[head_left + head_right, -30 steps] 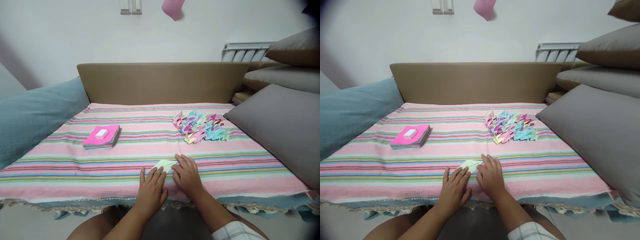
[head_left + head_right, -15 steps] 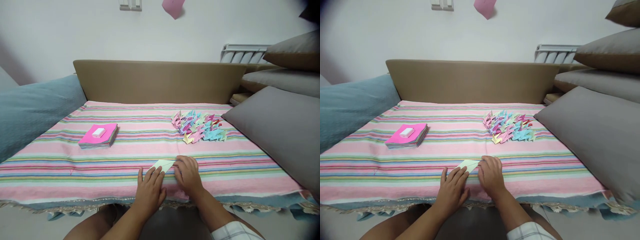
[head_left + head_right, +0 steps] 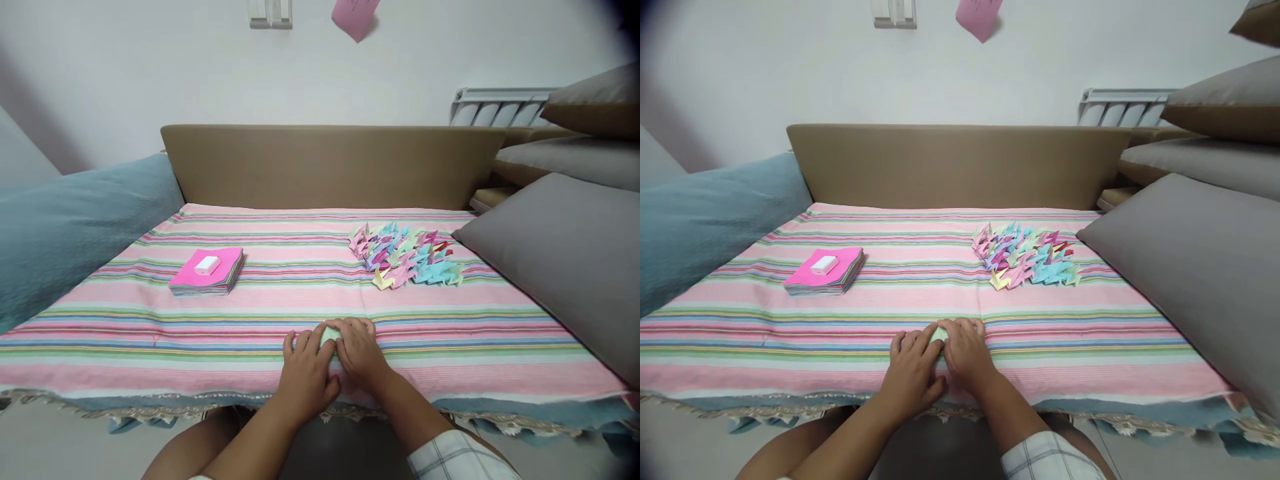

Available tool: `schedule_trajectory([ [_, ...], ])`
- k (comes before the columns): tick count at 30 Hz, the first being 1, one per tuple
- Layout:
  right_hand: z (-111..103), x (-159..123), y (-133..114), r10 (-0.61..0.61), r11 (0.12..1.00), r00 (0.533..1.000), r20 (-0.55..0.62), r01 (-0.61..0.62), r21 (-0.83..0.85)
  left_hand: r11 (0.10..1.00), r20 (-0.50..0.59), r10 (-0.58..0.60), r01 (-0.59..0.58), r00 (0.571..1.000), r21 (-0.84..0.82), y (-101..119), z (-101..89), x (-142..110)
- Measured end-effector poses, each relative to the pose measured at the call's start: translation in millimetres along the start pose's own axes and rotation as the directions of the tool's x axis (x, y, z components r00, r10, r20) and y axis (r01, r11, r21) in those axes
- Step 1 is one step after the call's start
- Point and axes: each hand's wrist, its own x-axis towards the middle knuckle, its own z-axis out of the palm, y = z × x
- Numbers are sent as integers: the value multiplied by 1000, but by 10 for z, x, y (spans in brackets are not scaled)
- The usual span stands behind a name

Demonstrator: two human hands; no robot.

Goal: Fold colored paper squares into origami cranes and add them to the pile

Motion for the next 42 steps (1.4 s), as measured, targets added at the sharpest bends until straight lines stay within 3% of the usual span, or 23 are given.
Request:
schedule_trajectory([
  [13, -108, -42, 174, 242, 966, 958, -156, -253, -50, 999, 26, -8, 7, 1000, 37, -14, -8, 17],
  [16, -166, -63, 219, 88, 996, 985, -151, -92, -19, 1000, 22, -8, 7, 1000, 19, -18, -3, 12],
  [18, -192, -72, 231, -68, 997, 995, -71, 69, 17, 1000, 15, -4, 4, 1000, 7, -27, -5, 9],
  [20, -202, -70, 237, -134, 990, 991, 2, 134, 42, 1000, 0, -1, 1, 1000, -20, -46, -13, 12],
  [28, -190, -23, 251, -102, 993, 992, 78, 97, 70, 983, -93, 34, -50, 995, -175, -255, -24, 121],
  [36, -162, -27, 233, -68, 994, 993, 93, 60, 89, 974, -86, 71, -88, 994, -211, -357, -15, 177],
  [42, -169, -24, 220, -43, 996, 995, 92, 36, 82, 972, -88, 37, -56, 995, -229, -376, -14, 193],
])
